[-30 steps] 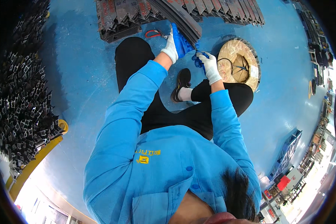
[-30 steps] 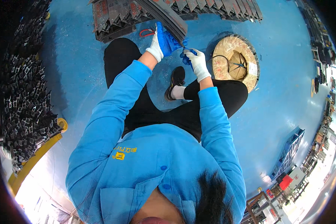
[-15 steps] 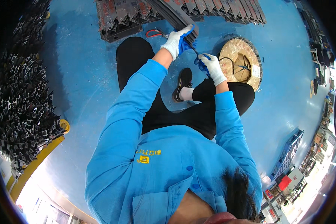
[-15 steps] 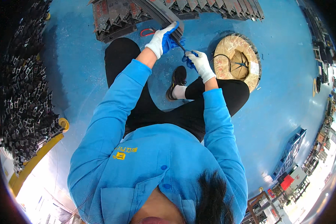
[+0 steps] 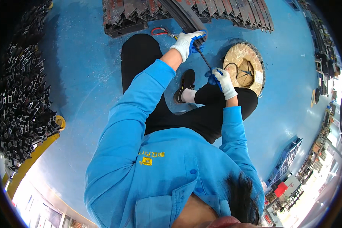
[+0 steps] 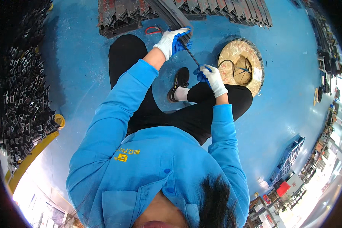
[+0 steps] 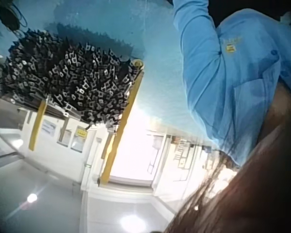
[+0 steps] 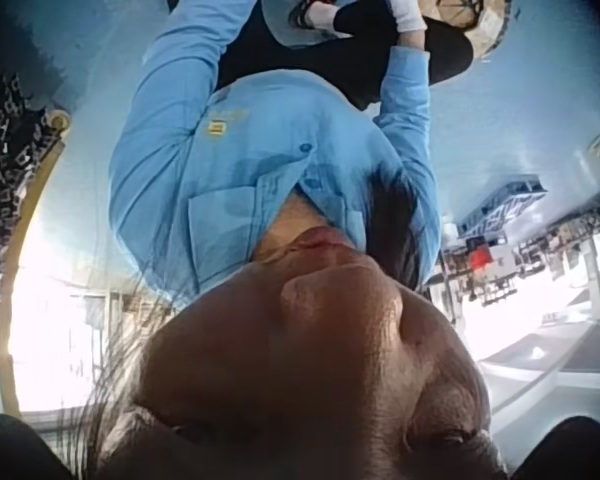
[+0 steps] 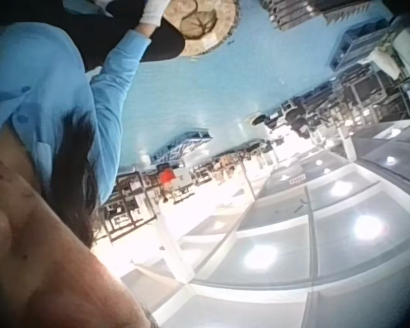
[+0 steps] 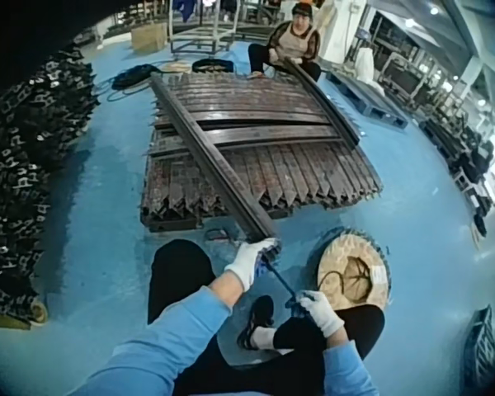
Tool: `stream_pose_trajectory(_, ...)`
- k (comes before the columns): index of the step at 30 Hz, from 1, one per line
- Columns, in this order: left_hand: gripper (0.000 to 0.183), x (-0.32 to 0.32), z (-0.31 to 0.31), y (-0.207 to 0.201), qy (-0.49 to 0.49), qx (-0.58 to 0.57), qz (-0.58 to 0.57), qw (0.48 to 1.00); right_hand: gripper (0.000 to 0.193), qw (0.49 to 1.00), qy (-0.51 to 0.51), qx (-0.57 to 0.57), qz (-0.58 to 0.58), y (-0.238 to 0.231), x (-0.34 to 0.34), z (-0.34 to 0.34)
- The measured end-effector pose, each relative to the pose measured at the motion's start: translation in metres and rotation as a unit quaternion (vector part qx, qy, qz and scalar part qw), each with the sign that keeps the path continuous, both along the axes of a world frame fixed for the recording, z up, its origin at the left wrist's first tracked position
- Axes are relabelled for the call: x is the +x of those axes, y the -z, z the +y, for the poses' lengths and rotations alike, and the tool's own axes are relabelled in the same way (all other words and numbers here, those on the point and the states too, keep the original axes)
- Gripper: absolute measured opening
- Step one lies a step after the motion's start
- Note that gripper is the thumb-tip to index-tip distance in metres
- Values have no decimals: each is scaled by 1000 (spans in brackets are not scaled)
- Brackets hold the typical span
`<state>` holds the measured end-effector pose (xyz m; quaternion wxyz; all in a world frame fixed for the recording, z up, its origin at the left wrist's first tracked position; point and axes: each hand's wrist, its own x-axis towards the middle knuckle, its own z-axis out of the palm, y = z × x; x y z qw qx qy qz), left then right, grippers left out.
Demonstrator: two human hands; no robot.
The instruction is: Wrapping metal components with protective blue plastic and securing them with cords.
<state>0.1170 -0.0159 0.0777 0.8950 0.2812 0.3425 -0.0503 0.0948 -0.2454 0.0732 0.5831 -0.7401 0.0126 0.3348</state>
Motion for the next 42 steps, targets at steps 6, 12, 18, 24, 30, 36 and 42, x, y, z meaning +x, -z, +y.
stream_pose_trajectory(6, 24, 5, -1, -9, 9, -39, 77, 996, 25, 999, -20, 16, -23, -1, 10, 37)
stream_pose_trajectory(12, 24, 10, 7, -15, 4, -83, 150, 985, 26, 993, -80, -15, -80, -4, 20, 54)
stream_pose_trajectory(18, 25, 27, 14, -13, 7, -136, 227, 964, 25, 999, -13, 28, 19, 9, 15, 44)
stream_pose_trajectory(24, 26, 33, 18, -23, 20, -175, 294, 939, 24, 999, -41, 12, -7, 10, 28, 45)
stream_pose_trajectory(30, 26, 44, 21, -20, 40, -221, 370, 902, 26, 999, -32, 30, -28, 6, 30, 52)
stream_pose_trajectory(36, 27, 50, 27, -27, 51, -255, 438, 860, 24, 991, -51, -34, -120, 11, 30, 44)
stream_pose_trajectory(42, 27, 16, 0, -7, 19, -66, 179, 981, 31, 997, -32, -20, -61, 4, 33, 53)
